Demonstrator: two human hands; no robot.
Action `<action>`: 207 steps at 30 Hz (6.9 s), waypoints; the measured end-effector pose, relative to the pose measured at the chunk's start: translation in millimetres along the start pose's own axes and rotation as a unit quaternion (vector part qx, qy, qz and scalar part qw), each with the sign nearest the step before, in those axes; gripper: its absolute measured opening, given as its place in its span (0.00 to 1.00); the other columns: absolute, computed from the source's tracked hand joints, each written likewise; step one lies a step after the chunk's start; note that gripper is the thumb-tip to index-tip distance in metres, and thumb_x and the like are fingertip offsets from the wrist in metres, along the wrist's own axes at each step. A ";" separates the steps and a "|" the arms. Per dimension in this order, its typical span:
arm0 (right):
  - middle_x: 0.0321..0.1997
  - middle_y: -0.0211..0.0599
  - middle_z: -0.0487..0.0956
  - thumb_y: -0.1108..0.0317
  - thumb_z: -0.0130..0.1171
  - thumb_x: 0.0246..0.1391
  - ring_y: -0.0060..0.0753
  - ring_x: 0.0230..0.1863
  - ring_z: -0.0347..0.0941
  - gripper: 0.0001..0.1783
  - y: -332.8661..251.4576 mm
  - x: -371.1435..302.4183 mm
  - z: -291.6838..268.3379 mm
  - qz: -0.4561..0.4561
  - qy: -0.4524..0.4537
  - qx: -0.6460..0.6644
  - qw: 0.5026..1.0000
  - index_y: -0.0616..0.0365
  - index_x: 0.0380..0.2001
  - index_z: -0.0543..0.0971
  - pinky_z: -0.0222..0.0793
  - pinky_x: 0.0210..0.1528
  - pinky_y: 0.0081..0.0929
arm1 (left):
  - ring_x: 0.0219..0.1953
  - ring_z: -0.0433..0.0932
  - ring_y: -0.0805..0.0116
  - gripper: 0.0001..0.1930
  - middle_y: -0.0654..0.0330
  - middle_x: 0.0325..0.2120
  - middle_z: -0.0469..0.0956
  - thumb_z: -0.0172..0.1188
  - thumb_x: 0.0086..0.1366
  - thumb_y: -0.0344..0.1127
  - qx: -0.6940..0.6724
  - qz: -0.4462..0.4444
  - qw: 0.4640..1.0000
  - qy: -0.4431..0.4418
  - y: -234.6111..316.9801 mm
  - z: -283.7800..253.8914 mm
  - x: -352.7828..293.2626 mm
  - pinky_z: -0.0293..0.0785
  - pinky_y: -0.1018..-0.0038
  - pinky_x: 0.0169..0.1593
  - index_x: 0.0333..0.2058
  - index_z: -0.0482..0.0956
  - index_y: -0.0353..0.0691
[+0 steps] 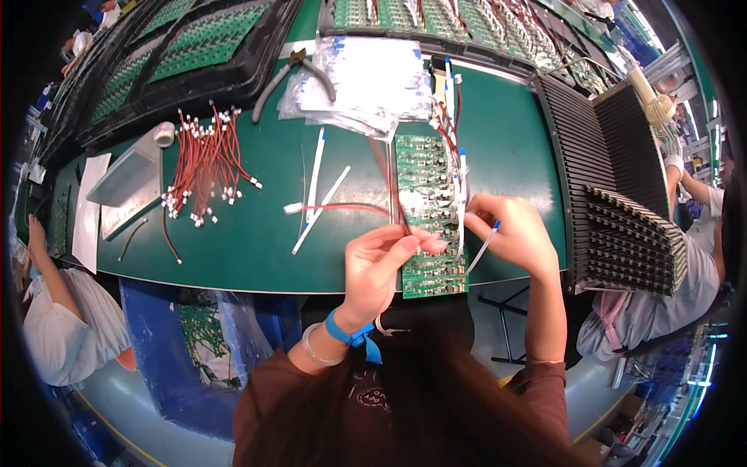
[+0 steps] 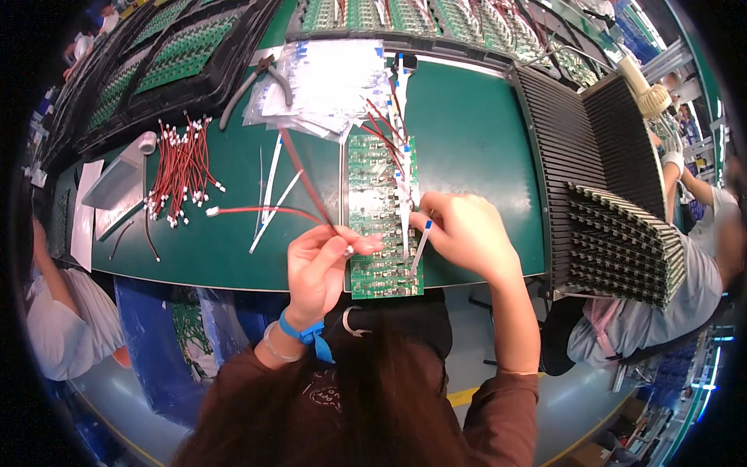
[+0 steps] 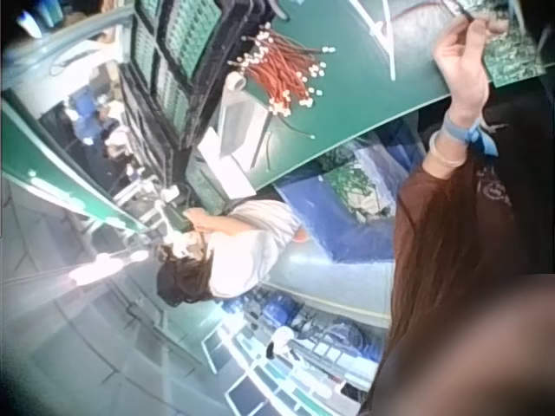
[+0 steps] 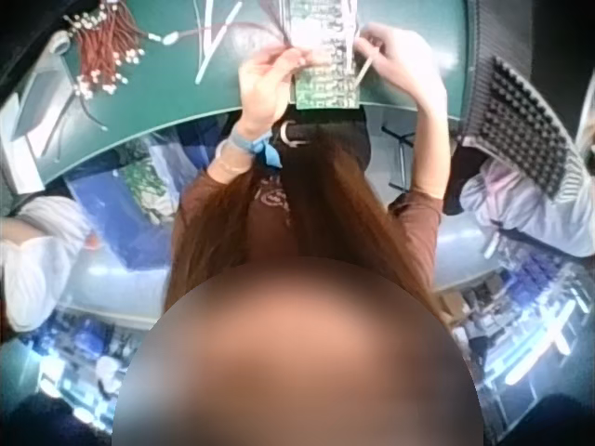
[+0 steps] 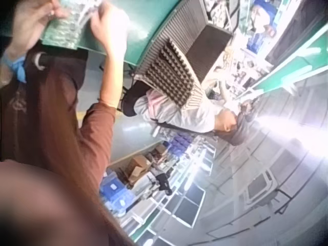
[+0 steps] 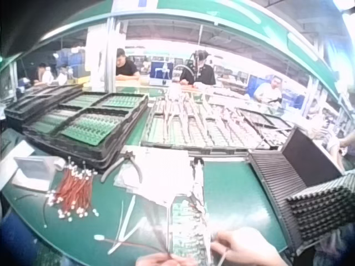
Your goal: Connecting ribbon cables and wire harnesses to printed circuit boards at a factory assembly line.
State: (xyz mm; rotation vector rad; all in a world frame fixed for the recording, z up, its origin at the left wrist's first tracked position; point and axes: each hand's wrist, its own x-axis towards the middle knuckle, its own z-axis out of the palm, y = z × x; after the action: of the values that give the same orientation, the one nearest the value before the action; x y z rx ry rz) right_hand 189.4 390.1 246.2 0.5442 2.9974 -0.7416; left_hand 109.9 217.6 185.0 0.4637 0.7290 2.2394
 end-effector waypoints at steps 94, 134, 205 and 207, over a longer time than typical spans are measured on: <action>0.18 0.38 0.72 0.70 0.51 0.39 0.42 0.24 0.71 0.05 -18.5 -10.4 33.3 -0.090 0.145 -0.149 0.974 0.59 0.15 0.70 0.66 0.27 0.36 | 0.36 0.76 0.56 0.07 0.47 0.28 0.77 0.50 0.58 0.23 -0.061 0.036 0.997 0.004 -6.8 -4.9 -13.3 0.69 0.62 0.45 0.34 0.73 0.27; 0.18 0.34 0.73 0.81 0.55 0.43 0.19 0.18 0.67 0.01 -41.1 -90.1 13.4 -0.110 0.289 0.366 0.878 0.67 0.21 0.74 0.60 0.22 0.15 | 0.22 0.75 0.77 0.06 0.53 0.26 0.79 0.54 0.55 0.21 0.327 -0.058 0.939 -0.094 31.6 53.0 -43.4 0.71 0.84 0.25 0.31 0.78 0.28; 0.15 0.30 0.70 0.78 0.57 0.41 0.13 0.13 0.59 0.04 -41.4 -90.1 40.0 -0.079 0.168 0.357 0.916 0.63 0.20 0.72 0.53 0.15 0.12 | 0.13 0.69 0.65 0.04 0.61 0.12 0.69 0.60 0.47 0.27 0.589 0.192 0.764 -0.178 19.4 37.3 -39.9 0.64 0.75 0.18 0.21 0.73 0.39; 0.15 0.30 0.70 0.77 0.57 0.42 0.14 0.13 0.59 0.04 -34.1 -93.4 46.9 -0.091 0.192 0.372 0.904 0.64 0.19 0.72 0.53 0.15 0.13 | 0.13 0.70 0.68 0.03 0.61 0.13 0.71 0.60 0.48 0.27 0.570 0.182 0.775 -0.206 17.5 36.7 -40.2 0.65 0.77 0.19 0.23 0.74 0.38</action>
State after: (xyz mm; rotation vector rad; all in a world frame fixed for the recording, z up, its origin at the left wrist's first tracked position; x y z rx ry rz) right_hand 262.2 309.7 228.1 0.4455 3.0268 -2.0468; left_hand 146.7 191.3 220.0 1.7246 1.8186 1.6204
